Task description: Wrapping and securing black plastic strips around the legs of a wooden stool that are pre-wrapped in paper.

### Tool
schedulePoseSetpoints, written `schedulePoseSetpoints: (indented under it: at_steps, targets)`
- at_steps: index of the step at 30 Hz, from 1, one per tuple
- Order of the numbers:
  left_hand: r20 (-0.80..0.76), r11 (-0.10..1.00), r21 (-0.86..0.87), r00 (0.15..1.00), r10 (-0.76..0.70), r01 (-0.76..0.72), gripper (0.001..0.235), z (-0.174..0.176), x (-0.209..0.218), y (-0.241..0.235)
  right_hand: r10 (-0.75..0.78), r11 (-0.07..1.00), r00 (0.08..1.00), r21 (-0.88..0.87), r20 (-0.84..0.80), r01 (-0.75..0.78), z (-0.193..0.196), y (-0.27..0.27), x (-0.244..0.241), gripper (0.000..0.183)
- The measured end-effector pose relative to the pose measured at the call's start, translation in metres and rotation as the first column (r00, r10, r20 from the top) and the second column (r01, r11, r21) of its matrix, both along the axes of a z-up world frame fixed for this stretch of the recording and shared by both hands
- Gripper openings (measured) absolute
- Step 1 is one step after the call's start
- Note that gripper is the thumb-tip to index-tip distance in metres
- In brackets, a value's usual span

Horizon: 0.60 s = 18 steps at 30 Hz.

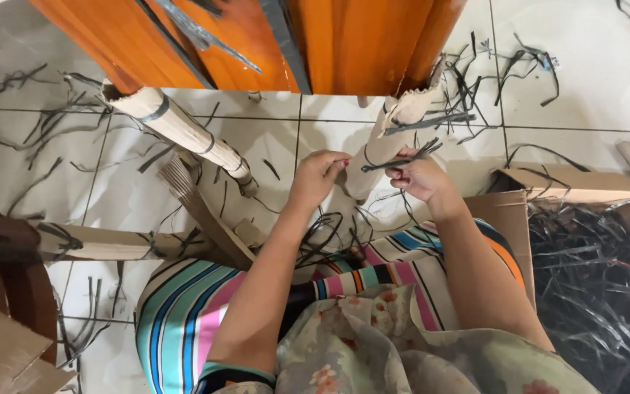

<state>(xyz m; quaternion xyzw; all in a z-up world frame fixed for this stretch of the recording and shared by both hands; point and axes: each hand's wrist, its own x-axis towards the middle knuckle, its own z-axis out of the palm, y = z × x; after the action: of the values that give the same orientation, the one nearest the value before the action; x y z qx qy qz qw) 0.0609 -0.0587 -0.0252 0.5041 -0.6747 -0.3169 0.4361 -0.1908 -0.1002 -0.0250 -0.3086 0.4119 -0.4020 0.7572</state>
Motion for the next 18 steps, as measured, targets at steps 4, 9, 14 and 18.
schedulePoseSetpoints:
  at_steps: [4,9,14,18]
  targets:
    - [0.084,0.992,0.007,0.989,0.125,-0.126,0.011,0.004,0.001,0.007,-0.091,0.985,0.97,-0.163,-0.225,0.055,0.013,0.017,0.013,0.03]
    - [0.263,0.974,0.102,0.95,0.168,-0.201,0.012,0.004,0.001,0.024,-0.174,0.936,0.697,-0.338,-0.696,-0.104,0.009,0.034,0.021,0.01]
    - [-0.046,0.889,0.434,0.982,0.181,-0.143,0.019,-0.018,-0.013,0.037,-0.257,0.899,0.501,-0.395,-0.826,-0.19,-0.028,0.044,0.028,0.015]
    - [-0.061,0.917,0.379,0.985,0.162,-0.127,0.015,-0.026,-0.019,0.043,-0.24,0.922,0.559,-0.367,-0.794,-0.125,-0.011,0.061,0.035,0.019]
